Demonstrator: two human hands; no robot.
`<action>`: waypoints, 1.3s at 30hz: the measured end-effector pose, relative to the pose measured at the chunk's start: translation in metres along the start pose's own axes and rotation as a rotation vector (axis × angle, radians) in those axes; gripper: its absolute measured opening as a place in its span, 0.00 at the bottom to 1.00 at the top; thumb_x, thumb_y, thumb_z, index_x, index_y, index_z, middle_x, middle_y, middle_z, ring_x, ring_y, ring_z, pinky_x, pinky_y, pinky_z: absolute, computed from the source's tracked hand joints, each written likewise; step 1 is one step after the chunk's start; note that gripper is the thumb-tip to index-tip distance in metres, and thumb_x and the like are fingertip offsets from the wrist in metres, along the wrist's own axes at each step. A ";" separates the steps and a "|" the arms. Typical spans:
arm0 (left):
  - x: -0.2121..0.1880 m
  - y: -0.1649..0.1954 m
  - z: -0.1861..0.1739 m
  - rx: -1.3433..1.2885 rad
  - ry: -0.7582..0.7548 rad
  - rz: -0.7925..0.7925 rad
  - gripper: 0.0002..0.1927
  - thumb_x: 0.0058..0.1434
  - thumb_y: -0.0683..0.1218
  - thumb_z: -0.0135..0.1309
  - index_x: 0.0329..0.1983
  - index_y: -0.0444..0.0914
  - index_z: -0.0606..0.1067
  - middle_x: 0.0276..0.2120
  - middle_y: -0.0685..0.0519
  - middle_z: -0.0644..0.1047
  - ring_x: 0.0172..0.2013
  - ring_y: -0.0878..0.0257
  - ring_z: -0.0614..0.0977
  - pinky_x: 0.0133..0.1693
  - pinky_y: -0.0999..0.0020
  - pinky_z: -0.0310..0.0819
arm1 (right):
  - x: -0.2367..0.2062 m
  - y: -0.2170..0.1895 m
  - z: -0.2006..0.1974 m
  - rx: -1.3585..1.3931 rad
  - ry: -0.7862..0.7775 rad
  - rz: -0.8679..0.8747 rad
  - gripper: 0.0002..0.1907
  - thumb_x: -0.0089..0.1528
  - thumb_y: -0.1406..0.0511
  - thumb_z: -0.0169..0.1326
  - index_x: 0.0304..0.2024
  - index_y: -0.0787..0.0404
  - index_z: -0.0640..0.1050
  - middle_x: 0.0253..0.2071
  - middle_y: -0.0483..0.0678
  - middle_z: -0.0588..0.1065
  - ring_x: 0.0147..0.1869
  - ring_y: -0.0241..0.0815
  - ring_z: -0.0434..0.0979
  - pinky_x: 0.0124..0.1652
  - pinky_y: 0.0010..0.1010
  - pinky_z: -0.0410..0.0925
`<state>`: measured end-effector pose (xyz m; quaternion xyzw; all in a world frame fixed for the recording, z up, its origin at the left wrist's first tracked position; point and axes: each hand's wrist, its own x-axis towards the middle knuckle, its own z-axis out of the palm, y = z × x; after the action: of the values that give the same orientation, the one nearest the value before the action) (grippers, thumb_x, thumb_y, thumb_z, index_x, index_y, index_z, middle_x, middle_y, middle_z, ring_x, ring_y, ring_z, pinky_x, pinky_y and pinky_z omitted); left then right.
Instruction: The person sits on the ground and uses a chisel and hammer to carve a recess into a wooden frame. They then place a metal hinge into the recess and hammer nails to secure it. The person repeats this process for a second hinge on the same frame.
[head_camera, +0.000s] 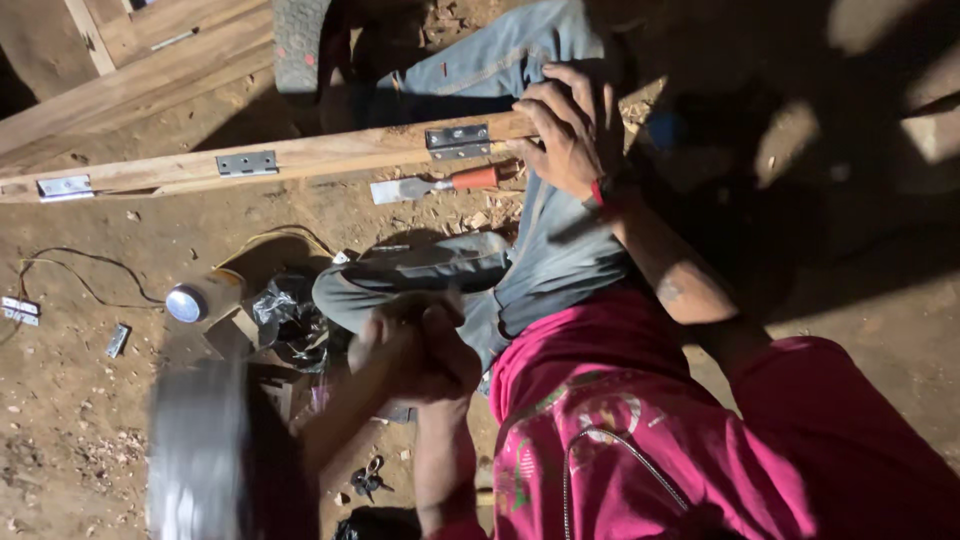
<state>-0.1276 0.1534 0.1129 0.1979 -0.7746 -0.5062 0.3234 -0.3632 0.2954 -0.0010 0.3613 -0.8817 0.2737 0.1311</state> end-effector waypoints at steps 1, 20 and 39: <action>0.001 -0.001 0.004 0.198 -0.089 0.130 0.10 0.70 0.39 0.45 0.51 0.44 0.69 0.29 0.46 0.78 0.27 0.47 0.81 0.32 0.59 0.76 | 0.000 0.000 -0.001 0.001 -0.002 0.000 0.24 0.58 0.55 0.72 0.53 0.56 0.79 0.59 0.41 0.74 0.73 0.47 0.63 0.59 0.49 0.58; 0.005 -0.028 0.055 0.474 -0.451 -0.561 0.27 0.69 0.44 0.47 0.71 0.39 0.60 0.39 0.34 0.79 0.38 0.36 0.81 0.36 0.48 0.70 | -0.006 -0.002 -0.004 -0.016 0.029 0.015 0.23 0.56 0.58 0.72 0.49 0.54 0.78 0.58 0.41 0.74 0.71 0.45 0.64 0.59 0.50 0.58; -0.020 -0.018 -0.005 0.018 -0.159 -0.241 0.16 0.70 0.39 0.44 0.61 0.33 0.66 0.38 0.37 0.74 0.37 0.48 0.76 0.42 0.59 0.73 | 0.002 0.002 -0.002 -0.003 0.058 -0.039 0.22 0.58 0.59 0.71 0.51 0.56 0.79 0.58 0.42 0.74 0.72 0.47 0.64 0.58 0.49 0.59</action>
<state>-0.1104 0.1558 0.0917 0.2517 -0.7729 -0.5484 0.1961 -0.3664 0.2964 0.0003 0.3699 -0.8708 0.2800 0.1626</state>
